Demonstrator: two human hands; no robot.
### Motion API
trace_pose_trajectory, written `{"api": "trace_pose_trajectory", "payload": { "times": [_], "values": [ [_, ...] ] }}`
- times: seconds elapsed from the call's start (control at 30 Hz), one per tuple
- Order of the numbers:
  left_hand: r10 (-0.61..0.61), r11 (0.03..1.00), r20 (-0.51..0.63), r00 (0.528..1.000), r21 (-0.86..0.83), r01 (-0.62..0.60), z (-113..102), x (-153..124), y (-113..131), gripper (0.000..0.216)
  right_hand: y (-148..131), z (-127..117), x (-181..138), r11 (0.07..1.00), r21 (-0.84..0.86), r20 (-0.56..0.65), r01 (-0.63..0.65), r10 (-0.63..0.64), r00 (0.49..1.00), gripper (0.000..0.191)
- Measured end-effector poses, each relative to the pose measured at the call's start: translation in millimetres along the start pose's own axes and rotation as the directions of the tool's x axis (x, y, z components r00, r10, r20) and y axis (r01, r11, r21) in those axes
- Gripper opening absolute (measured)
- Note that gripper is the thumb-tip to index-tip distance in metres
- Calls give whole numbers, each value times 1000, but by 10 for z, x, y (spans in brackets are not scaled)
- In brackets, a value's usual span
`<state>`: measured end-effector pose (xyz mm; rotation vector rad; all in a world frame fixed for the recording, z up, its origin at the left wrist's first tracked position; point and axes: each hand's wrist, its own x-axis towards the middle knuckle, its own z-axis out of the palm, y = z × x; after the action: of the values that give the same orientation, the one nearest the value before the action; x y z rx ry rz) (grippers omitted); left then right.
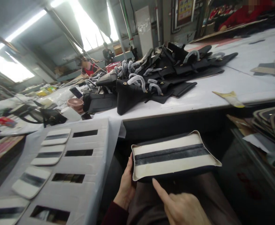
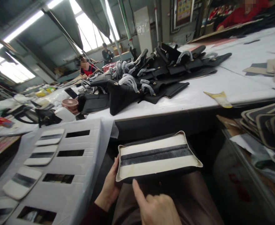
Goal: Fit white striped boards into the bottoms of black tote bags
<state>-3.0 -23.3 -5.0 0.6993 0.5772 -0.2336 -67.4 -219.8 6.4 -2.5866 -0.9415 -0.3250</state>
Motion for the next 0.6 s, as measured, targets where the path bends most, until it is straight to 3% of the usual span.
{"api": "trace_pose_trajectory", "payload": {
  "times": [0.07, 0.13, 0.27, 0.6],
  "values": [
    [59, 998, -3, 998, 29, -59, -7, 4, 2, 56, -73, -182, 385, 997, -29, 153, -73, 76, 985, 72],
    [75, 996, -4, 997, 55, -75, -10, 10, 11, 55, -135, -306, 702, 991, -20, 254, -132, 133, 958, 66],
    [76, 994, 23, 997, 76, -77, -4, 22, 31, 55, -199, -347, 1055, 984, 13, 392, -178, 159, 906, 52],
    [179, 976, 97, 979, 105, -189, -103, 92, 43, 52, -190, -169, 1199, 983, 1, 424, -186, 168, 890, 48]
  ]
}}
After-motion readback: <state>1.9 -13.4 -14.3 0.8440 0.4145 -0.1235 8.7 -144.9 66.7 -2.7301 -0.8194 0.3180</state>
